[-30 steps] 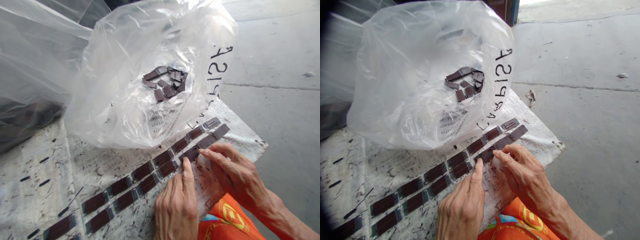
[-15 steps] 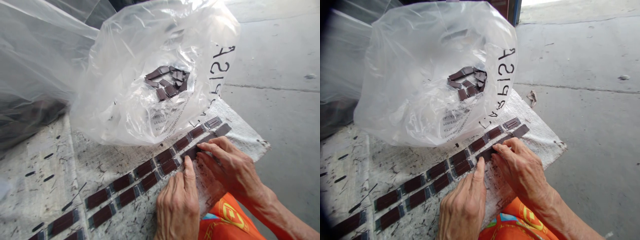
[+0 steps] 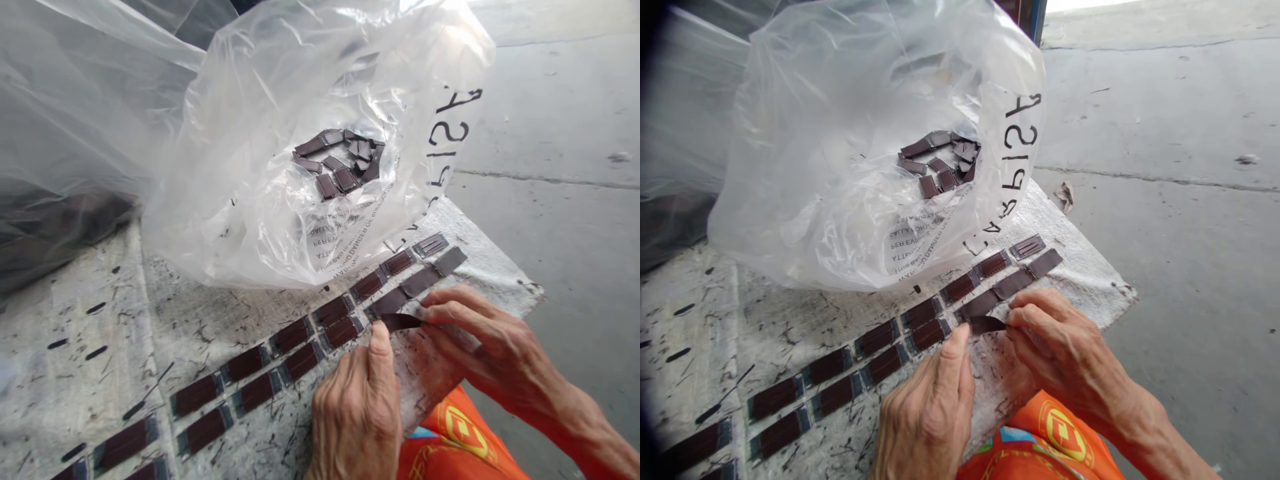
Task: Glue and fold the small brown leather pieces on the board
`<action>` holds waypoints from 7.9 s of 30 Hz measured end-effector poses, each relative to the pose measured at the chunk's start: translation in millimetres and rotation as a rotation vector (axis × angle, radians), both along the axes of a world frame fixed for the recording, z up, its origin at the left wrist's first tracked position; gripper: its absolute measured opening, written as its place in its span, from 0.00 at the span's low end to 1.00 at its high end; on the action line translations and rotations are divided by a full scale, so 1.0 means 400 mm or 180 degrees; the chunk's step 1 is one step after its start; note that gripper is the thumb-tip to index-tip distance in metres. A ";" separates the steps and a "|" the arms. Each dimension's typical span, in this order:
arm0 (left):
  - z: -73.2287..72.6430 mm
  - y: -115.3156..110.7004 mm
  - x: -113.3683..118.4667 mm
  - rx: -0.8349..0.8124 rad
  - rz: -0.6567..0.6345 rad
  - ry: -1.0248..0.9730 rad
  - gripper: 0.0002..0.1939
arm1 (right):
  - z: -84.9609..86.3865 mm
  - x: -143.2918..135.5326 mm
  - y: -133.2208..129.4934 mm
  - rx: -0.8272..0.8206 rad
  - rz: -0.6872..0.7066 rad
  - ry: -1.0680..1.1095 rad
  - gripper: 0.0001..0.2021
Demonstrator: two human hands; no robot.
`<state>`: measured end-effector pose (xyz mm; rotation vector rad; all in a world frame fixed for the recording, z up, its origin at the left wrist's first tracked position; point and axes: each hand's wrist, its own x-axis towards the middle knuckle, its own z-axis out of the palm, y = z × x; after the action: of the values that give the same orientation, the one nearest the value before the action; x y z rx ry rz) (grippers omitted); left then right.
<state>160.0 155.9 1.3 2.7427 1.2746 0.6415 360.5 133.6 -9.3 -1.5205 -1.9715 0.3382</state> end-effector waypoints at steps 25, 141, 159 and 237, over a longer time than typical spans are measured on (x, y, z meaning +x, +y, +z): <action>-0.006 -0.011 -0.008 -0.0212 -0.0154 0.0561 0.27 | 0.008 0.002 0.005 0.0060 0.0736 -0.0439 0.05; 0.019 -0.045 -0.050 -0.0354 -0.0851 -0.0375 0.10 | 0.068 -0.040 -0.052 0.0038 -0.0575 0.0105 0.04; 0.017 -0.054 -0.127 0.0172 0.0311 -0.0415 0.17 | 0.082 -0.160 0.059 -0.1226 0.0073 0.0277 0.07; -0.002 -0.055 -0.132 0.0005 0.0460 0.0150 0.21 | 0.079 -0.198 0.074 -0.1437 -0.0493 0.0266 0.10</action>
<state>107.2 133.8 0.5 2.7007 1.4941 0.5908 281.2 163.1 22.2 -1.8877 -1.7739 0.8085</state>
